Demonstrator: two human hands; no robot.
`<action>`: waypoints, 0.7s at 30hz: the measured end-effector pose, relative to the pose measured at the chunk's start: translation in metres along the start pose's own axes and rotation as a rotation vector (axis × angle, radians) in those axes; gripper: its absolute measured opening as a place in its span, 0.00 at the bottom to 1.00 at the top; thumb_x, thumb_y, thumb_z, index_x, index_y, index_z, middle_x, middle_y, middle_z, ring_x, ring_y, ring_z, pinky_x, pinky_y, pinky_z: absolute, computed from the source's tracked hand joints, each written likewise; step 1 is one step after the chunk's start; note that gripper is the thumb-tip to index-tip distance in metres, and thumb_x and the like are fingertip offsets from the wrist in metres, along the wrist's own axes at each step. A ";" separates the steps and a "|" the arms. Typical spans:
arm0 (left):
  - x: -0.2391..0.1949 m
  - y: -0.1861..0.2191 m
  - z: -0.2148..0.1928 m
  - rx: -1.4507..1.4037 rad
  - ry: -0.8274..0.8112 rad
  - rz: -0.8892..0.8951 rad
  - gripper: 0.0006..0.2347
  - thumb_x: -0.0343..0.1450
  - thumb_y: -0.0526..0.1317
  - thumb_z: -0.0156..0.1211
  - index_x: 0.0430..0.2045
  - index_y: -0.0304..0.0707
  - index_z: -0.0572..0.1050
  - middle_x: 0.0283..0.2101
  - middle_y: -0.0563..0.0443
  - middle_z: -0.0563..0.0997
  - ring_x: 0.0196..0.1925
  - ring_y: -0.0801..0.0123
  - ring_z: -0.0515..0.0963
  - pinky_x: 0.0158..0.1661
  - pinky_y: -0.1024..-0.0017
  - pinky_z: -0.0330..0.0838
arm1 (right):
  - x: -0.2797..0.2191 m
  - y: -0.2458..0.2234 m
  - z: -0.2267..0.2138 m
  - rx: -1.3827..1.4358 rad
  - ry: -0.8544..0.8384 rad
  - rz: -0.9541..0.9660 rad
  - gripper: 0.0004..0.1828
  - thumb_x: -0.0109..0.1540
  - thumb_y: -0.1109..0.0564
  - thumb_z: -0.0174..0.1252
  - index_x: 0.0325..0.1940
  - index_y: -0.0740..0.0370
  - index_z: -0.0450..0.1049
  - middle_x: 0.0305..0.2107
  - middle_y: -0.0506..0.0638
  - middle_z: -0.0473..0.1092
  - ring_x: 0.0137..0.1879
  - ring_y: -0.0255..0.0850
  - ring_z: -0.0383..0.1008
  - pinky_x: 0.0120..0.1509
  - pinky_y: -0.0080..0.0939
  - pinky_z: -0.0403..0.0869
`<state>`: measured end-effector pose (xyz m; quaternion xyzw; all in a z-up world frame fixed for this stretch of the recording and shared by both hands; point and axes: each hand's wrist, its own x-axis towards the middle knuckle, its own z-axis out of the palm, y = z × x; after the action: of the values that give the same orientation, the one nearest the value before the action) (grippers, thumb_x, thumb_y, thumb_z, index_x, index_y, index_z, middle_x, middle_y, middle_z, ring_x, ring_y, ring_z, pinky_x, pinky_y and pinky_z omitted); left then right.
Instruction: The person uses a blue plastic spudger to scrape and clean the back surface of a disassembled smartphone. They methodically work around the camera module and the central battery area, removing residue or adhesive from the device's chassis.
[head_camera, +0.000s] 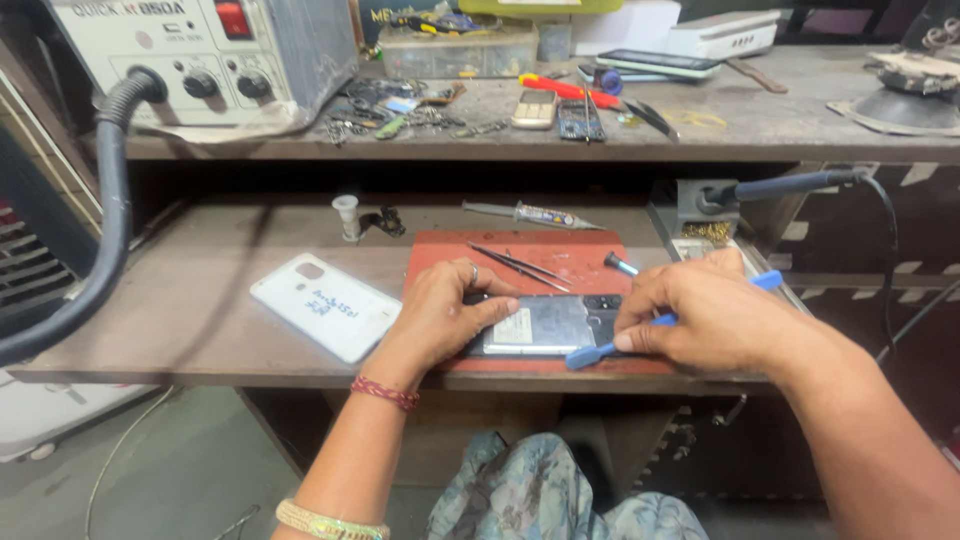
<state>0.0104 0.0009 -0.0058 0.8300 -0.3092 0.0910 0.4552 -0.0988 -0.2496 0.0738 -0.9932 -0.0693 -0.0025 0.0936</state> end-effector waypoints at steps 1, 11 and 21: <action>-0.001 0.001 -0.001 -0.011 0.001 0.007 0.10 0.62 0.40 0.72 0.33 0.39 0.86 0.35 0.44 0.86 0.40 0.62 0.87 0.43 0.66 0.78 | 0.001 0.001 0.002 0.007 0.011 0.007 0.13 0.53 0.42 0.69 0.37 0.47 0.86 0.37 0.40 0.81 0.50 0.38 0.78 0.66 0.43 0.58; 0.000 0.007 -0.003 -0.071 -0.042 -0.048 0.10 0.61 0.38 0.73 0.34 0.39 0.86 0.34 0.43 0.87 0.39 0.63 0.87 0.43 0.67 0.79 | 0.023 -0.050 0.018 -0.001 0.074 -0.130 0.12 0.54 0.44 0.69 0.40 0.44 0.84 0.39 0.41 0.79 0.48 0.40 0.73 0.61 0.48 0.53; 0.004 -0.003 -0.001 -0.088 -0.033 -0.009 0.12 0.59 0.33 0.71 0.35 0.36 0.85 0.36 0.44 0.87 0.41 0.64 0.88 0.43 0.69 0.81 | 0.033 -0.079 0.024 0.074 0.143 -0.312 0.12 0.52 0.47 0.67 0.39 0.46 0.85 0.39 0.45 0.78 0.47 0.44 0.72 0.55 0.50 0.55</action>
<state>0.0153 0.0010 -0.0051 0.8120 -0.3166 0.0618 0.4865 -0.0770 -0.1639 0.0656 -0.9635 -0.2160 -0.0851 0.1335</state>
